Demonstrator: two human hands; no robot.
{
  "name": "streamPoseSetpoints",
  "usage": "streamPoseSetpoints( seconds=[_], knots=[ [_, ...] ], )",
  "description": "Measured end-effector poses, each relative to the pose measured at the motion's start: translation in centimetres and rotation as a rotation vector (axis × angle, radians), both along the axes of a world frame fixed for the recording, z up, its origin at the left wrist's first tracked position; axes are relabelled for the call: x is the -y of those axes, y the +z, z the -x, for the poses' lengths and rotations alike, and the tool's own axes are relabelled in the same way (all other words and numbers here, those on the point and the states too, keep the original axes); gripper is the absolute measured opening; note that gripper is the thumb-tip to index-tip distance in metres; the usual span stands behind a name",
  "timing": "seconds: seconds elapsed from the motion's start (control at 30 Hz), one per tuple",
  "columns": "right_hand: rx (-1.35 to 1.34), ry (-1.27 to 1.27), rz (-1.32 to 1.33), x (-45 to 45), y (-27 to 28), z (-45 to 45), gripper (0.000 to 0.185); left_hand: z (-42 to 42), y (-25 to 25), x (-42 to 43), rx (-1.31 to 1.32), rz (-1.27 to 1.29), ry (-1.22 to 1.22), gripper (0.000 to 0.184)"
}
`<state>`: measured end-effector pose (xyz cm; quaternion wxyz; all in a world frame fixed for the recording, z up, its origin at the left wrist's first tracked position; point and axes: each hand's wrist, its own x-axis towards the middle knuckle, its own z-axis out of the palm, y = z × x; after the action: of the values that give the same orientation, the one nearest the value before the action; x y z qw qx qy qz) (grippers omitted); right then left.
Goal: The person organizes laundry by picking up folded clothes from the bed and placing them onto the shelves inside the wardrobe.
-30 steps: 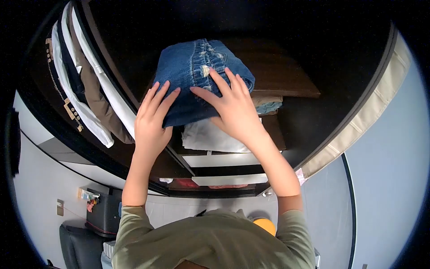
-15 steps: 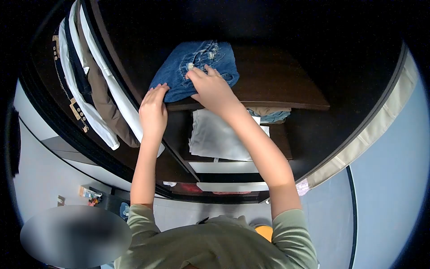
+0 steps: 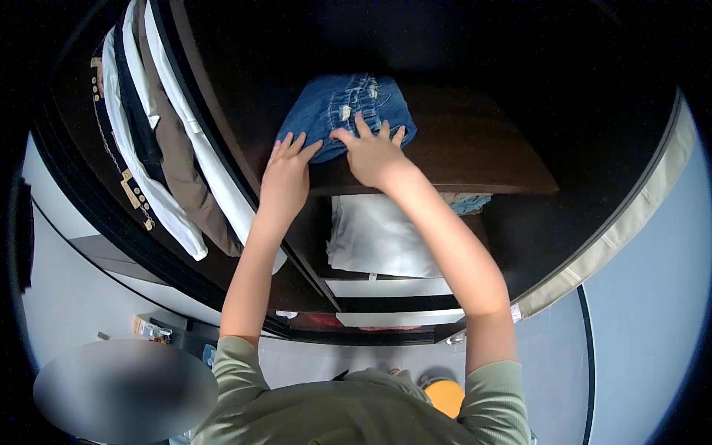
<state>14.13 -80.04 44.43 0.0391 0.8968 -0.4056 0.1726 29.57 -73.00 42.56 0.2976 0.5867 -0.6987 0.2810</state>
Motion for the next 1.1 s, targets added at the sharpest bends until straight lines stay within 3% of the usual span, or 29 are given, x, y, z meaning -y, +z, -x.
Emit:
streamPoseSetpoints(
  seconds=[0.2,0.4,0.63,1.0,1.1],
  knots=[
    [-0.057,-0.033,-0.147,5.6,0.6,-1.9,0.045,0.0,-0.3,5.6,0.051,-0.211,0.171,0.042],
    [-0.024,-0.029,-0.239,7.5,0.7,-2.5,0.050,-0.3,-1.1,8.2,-0.035,-0.249,0.169,0.045],
    [-0.041,-0.067,-0.131,7.3,-0.1,-2.6,0.048,-0.4,-0.9,8.6,-0.004,-0.188,0.187,0.041],
    [0.088,0.008,0.105,-2.0,-2.2,0.0,0.042,1.5,-0.9,-0.7,-0.157,-0.115,-0.165,0.027],
    [0.279,0.038,0.208,-4.5,-3.1,-0.2,0.035,1.5,-1.5,-3.1,-0.169,-0.014,-0.198,0.025]
  ],
)
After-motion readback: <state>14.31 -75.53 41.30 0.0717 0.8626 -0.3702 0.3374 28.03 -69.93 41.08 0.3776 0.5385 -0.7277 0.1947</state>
